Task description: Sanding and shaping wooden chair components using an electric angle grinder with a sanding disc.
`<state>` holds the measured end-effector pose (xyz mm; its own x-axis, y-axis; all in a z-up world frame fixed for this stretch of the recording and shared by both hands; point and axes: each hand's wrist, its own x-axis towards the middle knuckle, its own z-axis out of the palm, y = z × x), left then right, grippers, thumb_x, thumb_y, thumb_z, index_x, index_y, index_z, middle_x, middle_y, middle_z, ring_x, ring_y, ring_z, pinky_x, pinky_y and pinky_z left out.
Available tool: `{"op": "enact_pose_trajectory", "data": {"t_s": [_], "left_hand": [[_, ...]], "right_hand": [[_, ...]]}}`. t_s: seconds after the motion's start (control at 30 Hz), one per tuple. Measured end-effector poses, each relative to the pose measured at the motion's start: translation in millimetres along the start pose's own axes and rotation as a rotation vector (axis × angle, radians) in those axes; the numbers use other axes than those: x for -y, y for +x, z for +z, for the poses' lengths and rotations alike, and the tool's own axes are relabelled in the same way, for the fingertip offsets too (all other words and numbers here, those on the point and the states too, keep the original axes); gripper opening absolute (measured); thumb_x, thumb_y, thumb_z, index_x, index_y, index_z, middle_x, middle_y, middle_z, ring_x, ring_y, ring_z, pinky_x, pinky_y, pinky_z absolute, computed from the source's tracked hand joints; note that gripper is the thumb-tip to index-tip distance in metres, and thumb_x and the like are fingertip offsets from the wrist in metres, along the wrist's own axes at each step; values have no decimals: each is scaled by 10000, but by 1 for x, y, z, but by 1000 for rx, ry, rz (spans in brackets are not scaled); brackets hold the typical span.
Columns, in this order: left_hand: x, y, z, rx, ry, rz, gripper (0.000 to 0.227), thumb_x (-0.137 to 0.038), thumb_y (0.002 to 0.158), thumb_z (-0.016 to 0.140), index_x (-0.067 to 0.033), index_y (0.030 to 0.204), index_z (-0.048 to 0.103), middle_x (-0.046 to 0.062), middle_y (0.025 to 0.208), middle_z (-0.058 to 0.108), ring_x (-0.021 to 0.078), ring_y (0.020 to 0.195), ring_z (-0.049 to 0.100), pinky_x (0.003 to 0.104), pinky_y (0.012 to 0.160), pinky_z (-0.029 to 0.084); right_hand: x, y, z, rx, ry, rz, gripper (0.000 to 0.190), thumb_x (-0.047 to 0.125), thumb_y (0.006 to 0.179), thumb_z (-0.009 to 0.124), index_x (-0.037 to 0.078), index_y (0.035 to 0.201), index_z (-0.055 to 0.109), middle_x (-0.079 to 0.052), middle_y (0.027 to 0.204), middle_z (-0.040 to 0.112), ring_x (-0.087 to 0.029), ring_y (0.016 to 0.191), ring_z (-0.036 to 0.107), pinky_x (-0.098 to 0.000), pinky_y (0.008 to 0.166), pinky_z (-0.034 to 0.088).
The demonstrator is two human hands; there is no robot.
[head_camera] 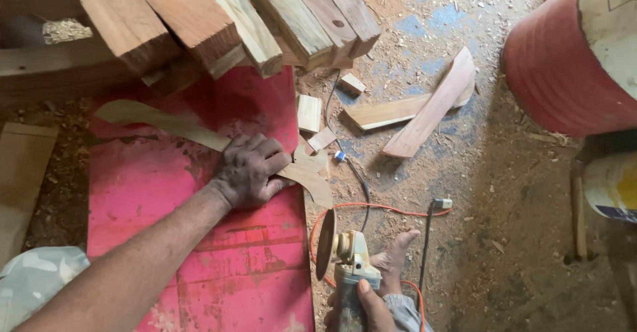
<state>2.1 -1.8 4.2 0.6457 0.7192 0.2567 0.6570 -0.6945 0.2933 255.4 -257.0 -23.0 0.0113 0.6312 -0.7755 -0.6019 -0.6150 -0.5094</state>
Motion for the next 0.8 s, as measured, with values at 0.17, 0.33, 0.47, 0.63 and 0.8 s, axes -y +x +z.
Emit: {"op": "enact_pose_trajectory", "data": {"t_s": [0.17, 0.33, 0.47, 0.63, 0.8], "left_hand": [[1, -2, 3, -57, -33, 38, 350, -404, 692, 830, -174, 905, 676, 12, 928, 608, 245, 904, 594, 451, 820, 446], [0, -1, 0, -81, -27, 40, 347, -414, 694, 831, -169, 866, 655, 14, 914, 607, 245, 893, 596, 445, 798, 440], [0, 0, -1, -86, -62, 46, 343, -399, 712, 841, -169, 863, 636, 2, 919, 605, 228, 886, 602, 435, 789, 439], [1, -1, 2, -83, -59, 43, 384, -374, 654, 852, -165, 892, 634, 9, 922, 601, 236, 898, 609, 431, 801, 446], [2, -2, 2, -62, -62, 20, 416, -374, 629, 863, -162, 911, 643, 12, 915, 595, 235, 898, 607, 437, 793, 441]], "right_hand": [[12, -5, 14, -44, -29, -8, 630, 459, 789, 672, 128, 1310, 545, -234, 701, 700, -354, 504, 709, -471, 433, 587], [28, 2, 6, -23, -20, 81, 660, 481, 757, 665, 164, 1320, 531, -207, 755, 694, -323, 558, 711, -452, 480, 588], [45, 8, 5, -60, 111, 192, 681, 426, 730, 662, 126, 1331, 551, -159, 896, 717, -243, 719, 727, -382, 631, 583], [103, 51, -24, 75, -126, 253, 572, 420, 930, 643, -31, 1275, 572, -220, 984, 733, -290, 816, 740, -404, 742, 594], [148, 98, -69, 288, -447, 305, 622, 438, 878, 684, -86, 1209, 636, -224, 1009, 736, -270, 827, 737, -417, 746, 612]]}}
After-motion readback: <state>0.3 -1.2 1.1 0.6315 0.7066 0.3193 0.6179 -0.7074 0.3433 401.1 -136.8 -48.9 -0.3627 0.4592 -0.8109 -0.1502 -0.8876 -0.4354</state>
